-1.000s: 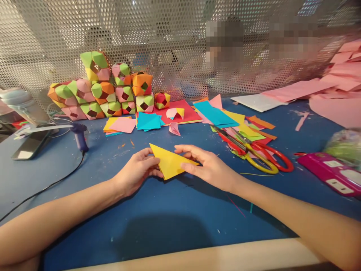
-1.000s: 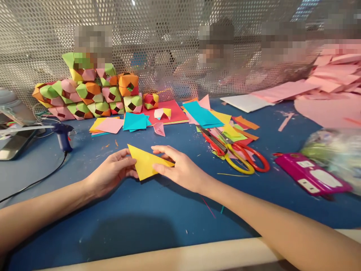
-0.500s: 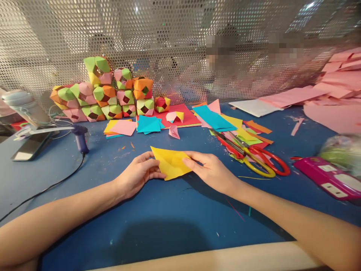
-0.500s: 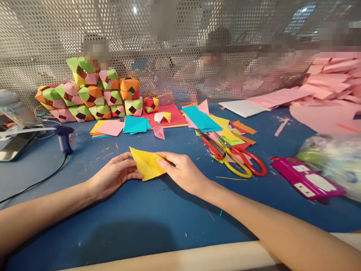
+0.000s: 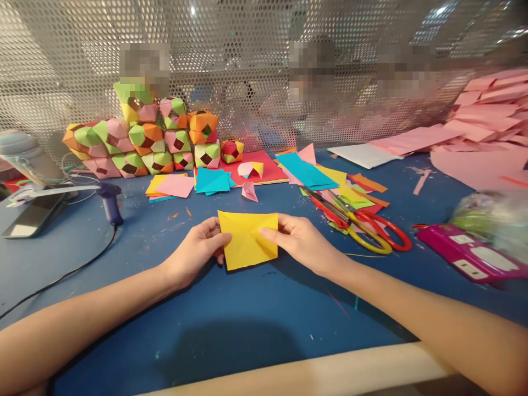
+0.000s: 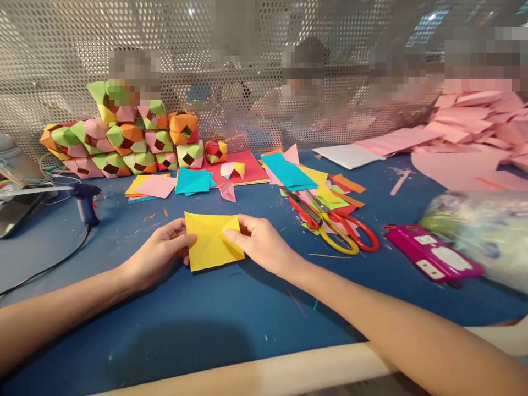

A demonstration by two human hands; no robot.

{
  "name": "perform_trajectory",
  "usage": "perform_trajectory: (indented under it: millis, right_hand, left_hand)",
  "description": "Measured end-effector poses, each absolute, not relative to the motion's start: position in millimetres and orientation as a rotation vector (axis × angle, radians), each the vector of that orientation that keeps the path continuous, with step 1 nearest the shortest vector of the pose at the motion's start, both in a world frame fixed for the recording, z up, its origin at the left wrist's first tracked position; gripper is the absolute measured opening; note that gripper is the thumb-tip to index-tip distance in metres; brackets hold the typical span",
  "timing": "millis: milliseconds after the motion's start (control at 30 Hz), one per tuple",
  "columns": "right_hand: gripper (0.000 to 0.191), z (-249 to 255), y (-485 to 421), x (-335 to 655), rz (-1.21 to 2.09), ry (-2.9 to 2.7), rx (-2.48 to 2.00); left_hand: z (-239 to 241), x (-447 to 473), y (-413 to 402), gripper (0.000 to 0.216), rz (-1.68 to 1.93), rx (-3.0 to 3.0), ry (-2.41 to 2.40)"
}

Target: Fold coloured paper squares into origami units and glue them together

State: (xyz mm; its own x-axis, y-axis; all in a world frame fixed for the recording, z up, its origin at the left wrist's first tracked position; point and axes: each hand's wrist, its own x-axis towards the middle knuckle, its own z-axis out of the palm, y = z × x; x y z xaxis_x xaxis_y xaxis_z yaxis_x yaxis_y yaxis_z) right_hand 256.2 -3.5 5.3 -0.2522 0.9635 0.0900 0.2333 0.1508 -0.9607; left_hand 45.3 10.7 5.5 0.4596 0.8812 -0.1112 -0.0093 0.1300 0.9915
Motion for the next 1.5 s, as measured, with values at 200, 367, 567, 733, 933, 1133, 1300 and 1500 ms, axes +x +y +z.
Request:
perform_trajectory:
  millis: [200, 367, 567, 733, 933, 1133, 1300, 1500]
  right_hand:
    - [0.031, 2.3, -3.9, 252.6, 1.217, -1.558, -1.159]
    - [0.03, 4.9, -6.6, 248.9, 1.129, -1.624, -1.191]
    - [0.027, 1.6, -7.7, 247.8, 1.067, -1.672, -1.163]
    - [0.027, 0.9, -6.9, 248.2, 1.027, -1.707, -1.189]
    - [0.028, -1.9, -0.3, 252.8, 1.129, -1.752, -1.167]
    - [0.026, -0.9, 3.5, 257.4, 1.027, -1.816, -1.221]
    - [0.023, 3.3, -2.5, 254.3, 0.943, -1.906, -1.227]
    - [0.024, 1.1, 1.4, 254.8, 0.935, -1.86, -1.219]
  left_hand:
    - [9.2, 50.6, 4.2, 0.03, 0.823, 1.204, 0.832]
    - [7.7, 54.2, 3.0, 0.037, 0.821, 1.028, 0.779]
    - [8.1, 55.5, 2.7, 0.042, 0.844, 0.973, 0.768]
    - [7.6, 56.6, 1.9, 0.039, 0.852, 0.996, 0.758]
    - [5.8, 53.5, 7.8, 0.036, 0.946, 1.059, 0.824]
    - [2.3, 50.2, 15.2, 0.033, 1.001, 1.178, 0.929]
    - [-1.9, 49.4, 17.4, 0.027, 0.98, 1.193, 0.957]
    - [-1.7, 47.6, 19.9, 0.015, 0.994, 1.348, 1.036]
